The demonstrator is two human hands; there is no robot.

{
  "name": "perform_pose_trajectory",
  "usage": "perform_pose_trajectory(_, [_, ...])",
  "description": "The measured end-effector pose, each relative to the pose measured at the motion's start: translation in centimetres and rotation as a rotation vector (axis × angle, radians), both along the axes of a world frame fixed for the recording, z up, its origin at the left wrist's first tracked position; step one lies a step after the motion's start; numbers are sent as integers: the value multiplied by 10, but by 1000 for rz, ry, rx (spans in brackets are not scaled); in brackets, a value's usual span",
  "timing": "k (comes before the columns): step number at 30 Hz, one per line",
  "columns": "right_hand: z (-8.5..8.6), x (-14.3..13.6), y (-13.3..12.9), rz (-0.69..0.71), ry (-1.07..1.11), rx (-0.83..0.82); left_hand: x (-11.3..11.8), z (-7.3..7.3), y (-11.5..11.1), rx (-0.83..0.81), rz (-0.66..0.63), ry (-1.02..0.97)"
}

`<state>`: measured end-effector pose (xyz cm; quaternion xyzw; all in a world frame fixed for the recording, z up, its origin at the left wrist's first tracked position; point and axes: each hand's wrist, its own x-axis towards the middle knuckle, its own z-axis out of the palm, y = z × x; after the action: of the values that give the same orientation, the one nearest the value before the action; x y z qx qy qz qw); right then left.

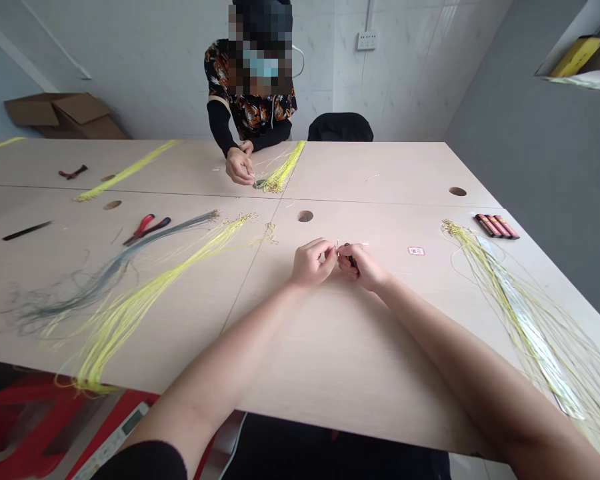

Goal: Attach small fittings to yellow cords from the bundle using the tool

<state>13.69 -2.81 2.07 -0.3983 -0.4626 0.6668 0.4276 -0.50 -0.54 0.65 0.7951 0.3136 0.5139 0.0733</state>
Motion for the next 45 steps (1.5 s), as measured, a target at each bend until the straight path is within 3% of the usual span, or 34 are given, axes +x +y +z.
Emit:
perform_pose_trajectory(9, [-3,-1,2,-30,18,-14,0,2,-2,-24,8,23])
perform_pose_trajectory(21, [-13,1,3,-26,-97,110,0,-1,0,-51,27,38])
perform_pose_trajectory(35, [-5,0,2,-32,-36,-15,0,0,-1,-12,16,76])
perform_pose_trajectory(45, [-4,-2,2,-31,-56,12,-1,-1,0,-53,24,55])
